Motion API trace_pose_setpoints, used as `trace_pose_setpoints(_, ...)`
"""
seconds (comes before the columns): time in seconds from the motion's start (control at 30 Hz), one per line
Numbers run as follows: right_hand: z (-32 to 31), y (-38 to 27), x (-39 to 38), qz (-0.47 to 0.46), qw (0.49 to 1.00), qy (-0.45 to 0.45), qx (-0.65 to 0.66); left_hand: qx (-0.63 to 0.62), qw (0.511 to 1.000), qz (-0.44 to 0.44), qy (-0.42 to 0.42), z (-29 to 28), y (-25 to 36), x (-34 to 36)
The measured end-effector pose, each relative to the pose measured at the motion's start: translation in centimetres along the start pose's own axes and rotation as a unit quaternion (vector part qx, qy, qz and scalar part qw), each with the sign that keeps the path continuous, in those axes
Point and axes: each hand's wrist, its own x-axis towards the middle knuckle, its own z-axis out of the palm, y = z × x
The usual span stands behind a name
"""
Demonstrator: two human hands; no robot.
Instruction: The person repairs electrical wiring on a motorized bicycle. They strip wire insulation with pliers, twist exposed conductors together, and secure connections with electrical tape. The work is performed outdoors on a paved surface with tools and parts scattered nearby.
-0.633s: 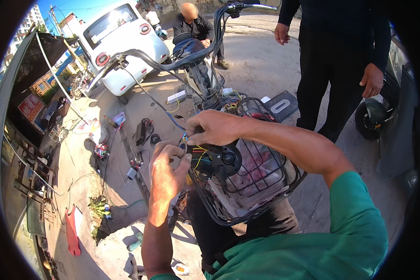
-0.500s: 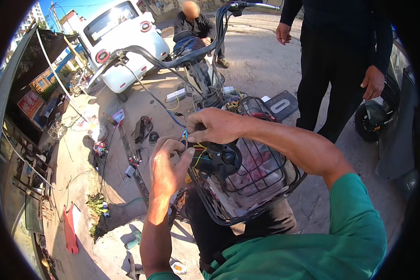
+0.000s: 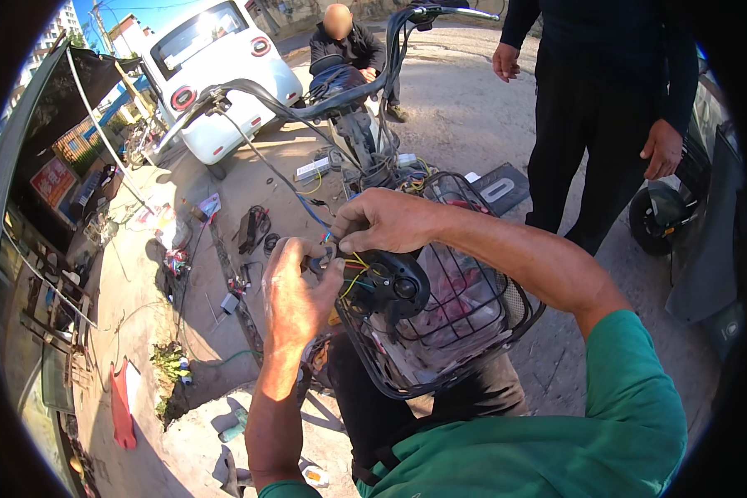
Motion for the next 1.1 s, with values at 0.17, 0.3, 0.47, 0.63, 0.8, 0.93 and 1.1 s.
trace_pose_setpoints(0.17, -0.3, 0.5, -0.1, 0.009, 0.999, -0.006, 0.044, 0.014, 1.0, 0.015, 0.007, 0.0, 0.3, -0.2)
trace_pose_setpoints(0.3, 0.0, 0.3, 0.1, 0.038, 0.998, 0.005, 0.046, -0.008, 1.0, 0.003, 0.012, -0.2, 0.4, -0.3)
trace_pose_setpoints(0.47, 0.5, 1.3, 0.1, 0.031, 0.998, 0.019, 0.053, 0.069, 0.997, 0.021, -0.038, 0.0, 0.6, 0.5)
trace_pose_setpoints(0.63, 0.9, 1.5, 0.2, -0.003, 0.999, 0.047, 0.005, 0.082, 0.995, 0.031, -0.048, 0.2, 0.9, 1.1)
trace_pose_setpoints(0.8, 1.9, 1.9, 0.2, -0.014, 0.992, 0.12, -0.03, 0.107, 0.99, 0.074, -0.053, 0.8, 1.1, 2.1)
trace_pose_setpoints(0.93, 1.9, 1.5, 0.2, 0.012, 0.992, 0.127, 0.023, 0.115, 0.991, 0.067, -0.018, 1.4, 1.4, 2.0)
trace_pose_setpoints(1.1, 2.0, 0.6, 0.1, 0.022, 0.992, 0.12, 0.018, 0.146, 0.989, 0.032, 0.006, 1.6, 3.3, 0.8)
